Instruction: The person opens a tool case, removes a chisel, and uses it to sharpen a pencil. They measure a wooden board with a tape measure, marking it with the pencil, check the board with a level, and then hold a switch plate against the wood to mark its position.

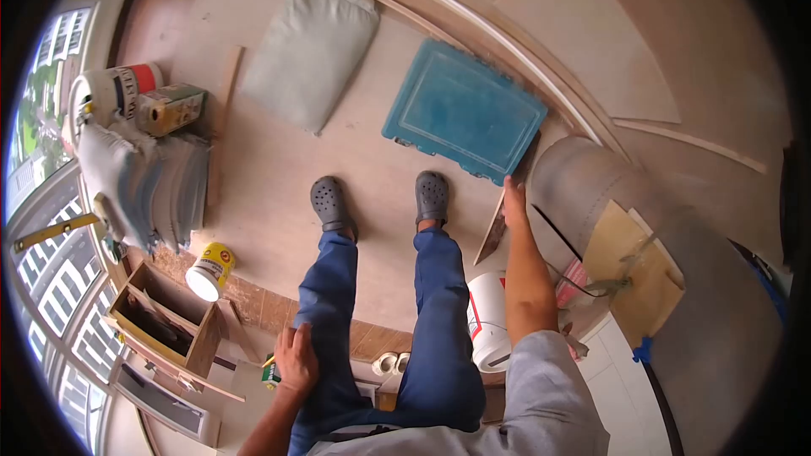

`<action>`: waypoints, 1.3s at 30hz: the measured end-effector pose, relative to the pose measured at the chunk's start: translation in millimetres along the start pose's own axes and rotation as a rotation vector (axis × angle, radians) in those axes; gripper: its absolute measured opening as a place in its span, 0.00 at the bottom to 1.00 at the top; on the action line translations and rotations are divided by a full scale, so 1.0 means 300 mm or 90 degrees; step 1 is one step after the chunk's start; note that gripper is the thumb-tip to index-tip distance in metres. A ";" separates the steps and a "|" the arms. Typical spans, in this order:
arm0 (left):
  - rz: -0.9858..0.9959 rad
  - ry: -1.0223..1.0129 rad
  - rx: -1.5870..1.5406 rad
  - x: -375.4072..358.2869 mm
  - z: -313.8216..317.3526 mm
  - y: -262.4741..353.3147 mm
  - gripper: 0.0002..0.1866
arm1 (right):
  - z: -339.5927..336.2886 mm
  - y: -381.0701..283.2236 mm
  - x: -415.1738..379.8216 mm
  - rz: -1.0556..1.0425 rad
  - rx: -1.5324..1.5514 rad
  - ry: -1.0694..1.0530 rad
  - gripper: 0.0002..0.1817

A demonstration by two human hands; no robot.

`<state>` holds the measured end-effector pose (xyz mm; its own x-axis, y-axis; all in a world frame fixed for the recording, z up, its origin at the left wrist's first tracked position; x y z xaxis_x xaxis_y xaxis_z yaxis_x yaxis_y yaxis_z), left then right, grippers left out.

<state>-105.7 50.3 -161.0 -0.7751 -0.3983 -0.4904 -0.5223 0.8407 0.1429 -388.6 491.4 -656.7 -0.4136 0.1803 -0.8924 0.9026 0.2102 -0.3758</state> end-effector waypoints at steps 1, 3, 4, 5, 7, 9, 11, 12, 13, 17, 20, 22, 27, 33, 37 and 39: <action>0.016 -0.036 -0.020 -0.032 0.016 0.032 0.15 | -0.148 0.021 0.037 -0.006 -0.008 0.061 0.56; 0.061 -0.076 -0.038 -0.046 0.082 0.118 0.16 | -0.424 0.014 0.043 -0.016 -0.023 0.184 0.57; 0.064 -0.079 -0.037 -0.041 0.091 0.122 0.16 | -0.416 0.015 0.068 0.038 0.027 0.138 0.57; 0.067 -0.088 -0.036 -0.044 0.098 0.136 0.16 | -0.407 -0.006 0.031 0.092 0.075 0.094 0.57; 0.067 -0.091 -0.031 -0.042 0.109 0.154 0.17 | -0.391 -0.044 -0.011 0.102 0.097 0.134 0.56; 0.084 -0.120 -0.041 -0.044 0.127 0.178 0.16 | -0.460 -0.020 -0.048 0.133 0.122 0.190 0.53; 0.086 -0.134 -0.033 -0.036 0.118 0.203 0.16 | -0.509 -0.046 -0.128 0.094 0.222 0.121 0.49; 0.087 -0.136 -0.025 -0.026 0.116 0.215 0.17 | -0.527 -0.098 -0.164 0.045 0.325 0.046 0.45; 0.081 -0.133 -0.022 -0.020 0.114 0.220 0.17 | -0.626 -0.178 -0.186 -0.047 0.315 0.024 0.40; 0.086 -0.141 -0.029 -0.022 0.105 0.249 0.17 | -0.829 -0.695 -0.462 -0.169 0.293 0.144 0.45; 0.102 -0.110 -0.018 0.021 0.093 0.302 0.14 | -0.843 -1.125 -0.426 -0.337 0.248 0.187 0.51; 0.092 -0.110 0.005 0.020 0.089 0.327 0.14 | -0.850 -1.279 -0.271 -0.361 0.205 0.200 0.47; 0.100 -0.111 0.028 0.007 0.122 0.374 0.15 | -0.810 -1.453 -0.120 -0.287 0.273 0.231 0.45; 0.065 -0.134 0.001 0.031 0.150 0.402 0.16 | -0.811 -1.462 0.126 -0.261 0.234 0.129 0.56; 0.055 -0.148 0.004 0.036 0.165 0.407 0.17 | -0.759 -1.481 0.149 -0.205 0.171 0.114 0.60; 0.046 -0.159 0.004 0.049 0.156 0.420 0.17 | -0.738 -1.484 0.174 -0.202 0.184 0.116 0.59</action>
<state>-166.2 167.5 -190.5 -0.6985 -0.2346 -0.6761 -0.4656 0.8664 0.1804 -838.6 620.1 -480.7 -0.6657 0.3212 -0.6735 0.7136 0.0104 -0.7004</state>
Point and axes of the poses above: each hand's wrist, its own x-axis towards the middle knuckle, its own z-axis out of the palm, y = z × x, the point moved 10 cm from there along x, towards the middle knuckle, and after that the axes turned 5 degrees about x, right-handed, at the moved point
